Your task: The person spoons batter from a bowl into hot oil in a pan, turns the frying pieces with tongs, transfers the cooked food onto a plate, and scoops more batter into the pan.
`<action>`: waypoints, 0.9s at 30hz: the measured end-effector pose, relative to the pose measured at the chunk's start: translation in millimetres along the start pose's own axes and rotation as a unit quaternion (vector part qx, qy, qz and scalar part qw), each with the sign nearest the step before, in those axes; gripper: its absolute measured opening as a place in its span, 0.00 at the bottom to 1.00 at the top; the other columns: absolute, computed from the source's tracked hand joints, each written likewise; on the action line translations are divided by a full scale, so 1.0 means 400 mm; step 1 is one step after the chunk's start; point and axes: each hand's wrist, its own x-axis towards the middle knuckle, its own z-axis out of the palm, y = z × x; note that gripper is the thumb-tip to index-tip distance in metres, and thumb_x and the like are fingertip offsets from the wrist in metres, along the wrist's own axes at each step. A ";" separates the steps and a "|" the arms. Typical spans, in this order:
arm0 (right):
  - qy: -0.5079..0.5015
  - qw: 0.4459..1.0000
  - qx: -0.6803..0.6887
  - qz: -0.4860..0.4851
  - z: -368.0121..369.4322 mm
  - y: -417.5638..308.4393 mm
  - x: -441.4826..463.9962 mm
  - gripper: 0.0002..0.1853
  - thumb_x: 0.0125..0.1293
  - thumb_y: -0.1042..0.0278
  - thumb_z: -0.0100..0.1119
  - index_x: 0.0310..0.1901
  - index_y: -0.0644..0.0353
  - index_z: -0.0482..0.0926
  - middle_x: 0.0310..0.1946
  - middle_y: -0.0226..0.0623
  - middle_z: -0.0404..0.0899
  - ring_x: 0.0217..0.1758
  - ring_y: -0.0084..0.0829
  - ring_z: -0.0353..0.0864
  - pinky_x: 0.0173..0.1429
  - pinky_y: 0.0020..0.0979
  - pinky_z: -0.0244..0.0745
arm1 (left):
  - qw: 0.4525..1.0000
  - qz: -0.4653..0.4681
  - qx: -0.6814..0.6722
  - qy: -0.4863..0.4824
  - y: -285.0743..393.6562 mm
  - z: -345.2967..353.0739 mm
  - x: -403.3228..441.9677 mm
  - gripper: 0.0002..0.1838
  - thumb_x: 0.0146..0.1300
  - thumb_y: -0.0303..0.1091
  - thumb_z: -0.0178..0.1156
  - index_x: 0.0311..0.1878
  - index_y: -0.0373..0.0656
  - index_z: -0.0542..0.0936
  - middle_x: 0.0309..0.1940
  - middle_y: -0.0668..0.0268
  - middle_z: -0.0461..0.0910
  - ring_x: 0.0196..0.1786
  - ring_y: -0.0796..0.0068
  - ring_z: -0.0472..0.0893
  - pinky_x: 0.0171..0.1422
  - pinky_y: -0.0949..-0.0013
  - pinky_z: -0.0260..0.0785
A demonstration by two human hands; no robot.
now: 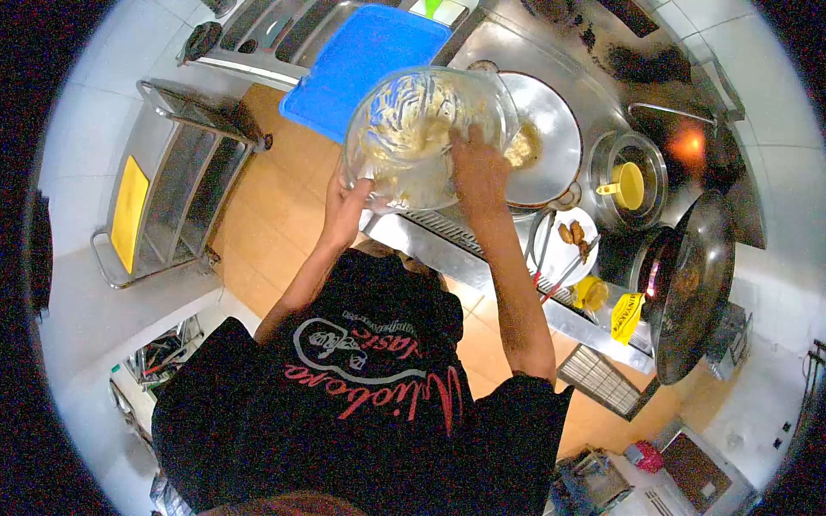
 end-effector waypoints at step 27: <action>0.070 0.989 0.114 0.060 0.018 -0.063 -0.026 0.23 0.52 0.77 0.53 0.53 0.55 0.74 0.46 0.49 0.73 0.35 0.51 0.80 0.39 0.44 0.77 | 0.999 0.013 -0.003 0.030 0.036 0.019 -0.024 0.42 0.52 0.17 0.43 0.73 0.47 0.46 0.69 0.59 0.53 0.59 0.73 0.68 0.54 0.77 0.65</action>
